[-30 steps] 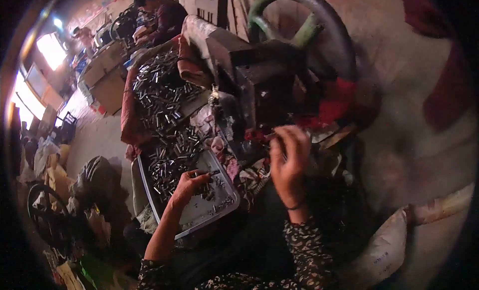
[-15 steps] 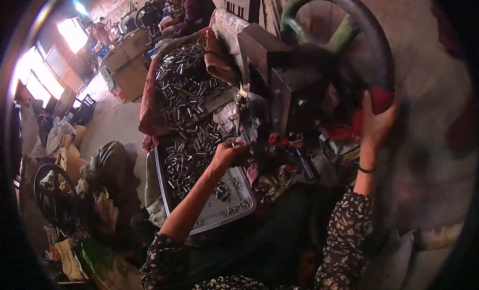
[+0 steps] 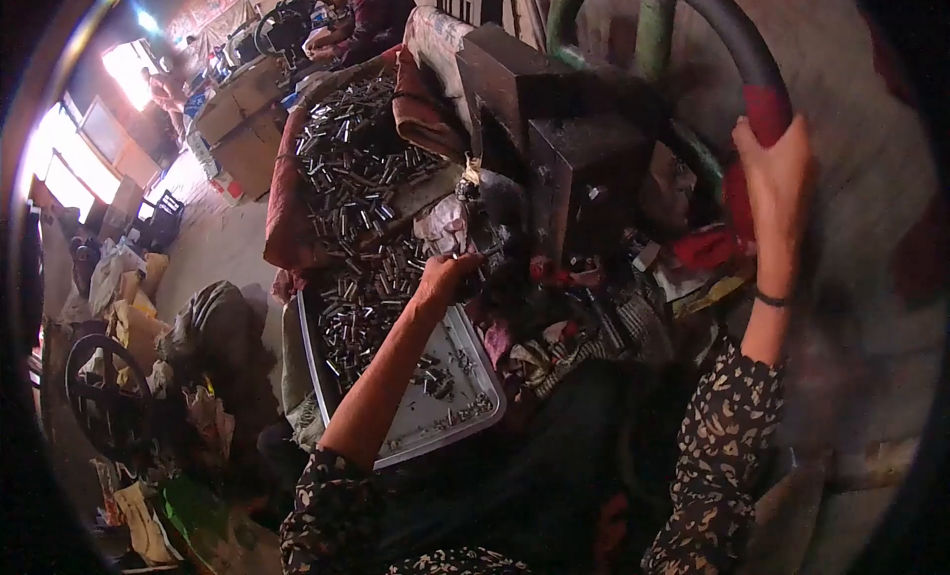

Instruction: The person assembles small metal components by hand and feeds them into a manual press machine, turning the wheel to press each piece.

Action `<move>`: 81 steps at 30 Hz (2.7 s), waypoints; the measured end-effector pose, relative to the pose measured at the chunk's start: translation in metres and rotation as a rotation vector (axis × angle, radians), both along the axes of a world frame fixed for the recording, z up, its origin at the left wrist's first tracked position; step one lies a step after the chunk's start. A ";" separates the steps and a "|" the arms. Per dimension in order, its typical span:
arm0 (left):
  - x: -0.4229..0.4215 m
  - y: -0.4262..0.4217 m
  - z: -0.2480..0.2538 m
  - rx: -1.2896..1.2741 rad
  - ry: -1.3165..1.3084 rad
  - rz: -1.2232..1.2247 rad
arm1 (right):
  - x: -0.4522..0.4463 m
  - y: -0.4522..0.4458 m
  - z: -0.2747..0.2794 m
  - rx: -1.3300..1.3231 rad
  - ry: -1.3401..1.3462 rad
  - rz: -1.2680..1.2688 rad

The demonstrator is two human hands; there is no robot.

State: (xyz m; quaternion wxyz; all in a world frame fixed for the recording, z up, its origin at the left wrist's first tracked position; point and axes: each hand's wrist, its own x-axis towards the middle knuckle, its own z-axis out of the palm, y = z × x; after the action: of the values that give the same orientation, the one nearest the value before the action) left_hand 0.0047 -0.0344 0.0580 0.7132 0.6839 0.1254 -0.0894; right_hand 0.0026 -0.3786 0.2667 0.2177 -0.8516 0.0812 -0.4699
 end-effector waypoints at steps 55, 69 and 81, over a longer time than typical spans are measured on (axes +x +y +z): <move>-0.195 0.142 -0.004 -1.196 0.187 0.243 | -0.080 0.301 -0.207 -0.108 0.578 1.266; -0.214 0.144 -0.003 -1.315 0.270 0.424 | -0.071 0.271 -0.242 -0.159 0.602 1.129; -0.224 0.161 0.010 -1.400 0.158 0.527 | -0.122 0.331 -0.253 -0.489 0.305 1.401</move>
State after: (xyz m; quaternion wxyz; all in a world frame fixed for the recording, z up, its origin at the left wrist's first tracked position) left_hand -0.2189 0.1270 0.0682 0.9680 0.0097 0.2495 -0.0234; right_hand -0.1195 -0.0480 0.0140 0.2568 -0.7837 -0.5562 -0.1031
